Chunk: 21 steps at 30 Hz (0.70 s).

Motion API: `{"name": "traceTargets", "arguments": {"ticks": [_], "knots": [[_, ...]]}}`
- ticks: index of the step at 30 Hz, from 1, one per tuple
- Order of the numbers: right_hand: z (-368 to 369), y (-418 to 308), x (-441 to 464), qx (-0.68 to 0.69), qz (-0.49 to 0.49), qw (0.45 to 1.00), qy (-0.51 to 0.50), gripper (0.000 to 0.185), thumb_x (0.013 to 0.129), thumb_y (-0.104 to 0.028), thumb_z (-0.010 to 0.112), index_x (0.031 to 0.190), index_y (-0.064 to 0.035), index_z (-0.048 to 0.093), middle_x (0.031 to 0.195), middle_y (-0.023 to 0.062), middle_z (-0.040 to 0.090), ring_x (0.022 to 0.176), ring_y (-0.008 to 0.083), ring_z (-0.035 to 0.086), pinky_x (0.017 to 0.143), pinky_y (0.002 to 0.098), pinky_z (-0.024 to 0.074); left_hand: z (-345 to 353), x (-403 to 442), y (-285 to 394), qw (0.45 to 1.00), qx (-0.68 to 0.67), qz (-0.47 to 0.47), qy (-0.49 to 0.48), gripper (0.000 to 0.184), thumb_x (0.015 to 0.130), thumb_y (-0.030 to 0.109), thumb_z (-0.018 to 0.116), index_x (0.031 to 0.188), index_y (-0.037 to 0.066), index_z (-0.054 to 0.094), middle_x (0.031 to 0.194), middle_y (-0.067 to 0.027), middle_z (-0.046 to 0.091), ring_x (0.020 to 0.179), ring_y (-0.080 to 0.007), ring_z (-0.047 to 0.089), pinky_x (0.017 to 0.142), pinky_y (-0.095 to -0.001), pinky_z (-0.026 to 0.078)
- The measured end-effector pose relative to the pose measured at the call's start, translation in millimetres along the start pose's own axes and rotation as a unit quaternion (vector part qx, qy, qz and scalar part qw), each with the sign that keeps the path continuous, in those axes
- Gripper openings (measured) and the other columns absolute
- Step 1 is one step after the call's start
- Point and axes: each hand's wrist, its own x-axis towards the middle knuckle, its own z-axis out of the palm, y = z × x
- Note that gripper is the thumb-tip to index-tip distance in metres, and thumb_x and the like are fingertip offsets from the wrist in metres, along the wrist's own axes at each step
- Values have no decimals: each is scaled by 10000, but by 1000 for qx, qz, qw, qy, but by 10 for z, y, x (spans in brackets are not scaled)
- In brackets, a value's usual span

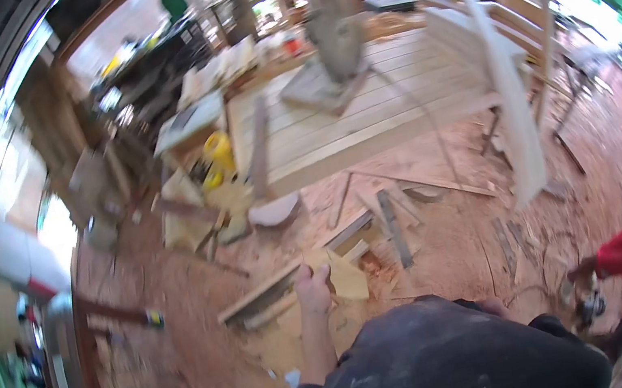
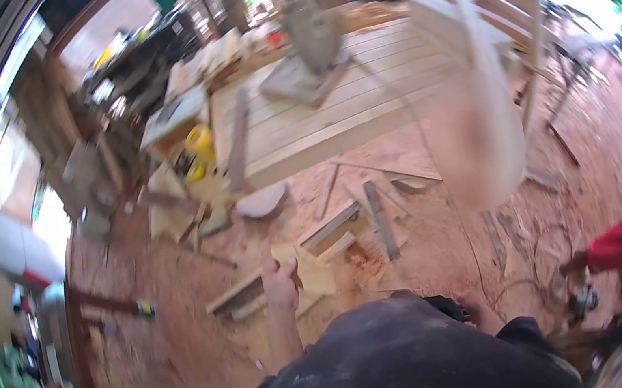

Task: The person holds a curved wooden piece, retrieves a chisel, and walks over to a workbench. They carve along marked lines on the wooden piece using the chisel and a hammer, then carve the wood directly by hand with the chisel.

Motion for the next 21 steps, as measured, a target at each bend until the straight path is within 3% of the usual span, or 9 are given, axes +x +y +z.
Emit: {"name": "traceTargets", "arguments": {"ticks": [1,3,5,6,8,11,16,20,21], "knots": [[-30,-164,47,-35,-48,998,1,253,964,-310,551,1012,-80,646,827,79,630,688,218,582,593,388,476,-33,-35,72,998,-43,-18,38,253,866,-18,552,1104,-37,635,1027,-80,683,921,-183,648,843,-318,518],[-55,-319,261,-94,-133,987,-5,256,950,-344,562,929,-92,601,769,65,582,658,212,565,569,379,462,-138,-95,178,990,-108,-2,92,214,858,0,582,1067,-8,626,950,-56,666,847,-153,632,723,-278,505],[-16,-379,601,-56,-93,994,-15,252,943,-346,565,917,-96,578,767,57,568,649,201,558,561,374,455,-215,-212,422,985,-138,27,97,221,864,13,577,1080,-7,623,976,-53,666,860,-153,638,735,-279,509],[-14,-480,771,9,-13,1000,-13,237,944,-331,563,946,-95,577,794,55,578,656,194,559,566,374,455,-296,-246,479,986,-126,34,103,226,873,3,565,1092,-14,618,1003,-59,668,889,-159,644,769,-286,516],[298,-1235,-83,38,-61,995,63,241,945,-319,561,982,-82,585,824,46,591,672,176,568,579,362,465,-385,-338,527,985,-121,42,115,231,882,-6,552,1104,-21,613,1030,-65,669,918,-166,651,803,-294,523],[423,-1540,-220,17,-88,995,42,239,949,-305,555,994,-74,594,849,41,601,682,166,576,583,342,473,-423,-409,630,971,-191,92,114,240,913,-47,498,1131,-43,600,1090,-89,665,989,-185,658,875,-319,528],[444,-1473,-332,-19,-94,995,10,231,953,-299,555,992,-75,592,819,44,592,682,165,572,577,314,464,-608,-468,493,974,-172,86,117,224,910,-34,511,1112,-34,607,1087,-88,671,963,-179,662,842,-315,536],[250,-1028,-168,-20,-31,999,2,277,952,-335,582,939,-59,592,784,50,575,616,203,533,572,362,447,-672,-546,449,982,-142,40,121,196,903,-18,529,1070,-14,631,1032,-75,688,901,-163,672,790,-304,543],[173,-904,-124,-109,-60,992,2,284,951,-341,589,928,-58,595,784,51,576,612,209,531,580,374,451,-698,-563,403,983,-143,25,113,190,898,-15,534,1049,2,649,997,-65,698,888,-159,678,775,-296,544]]}}
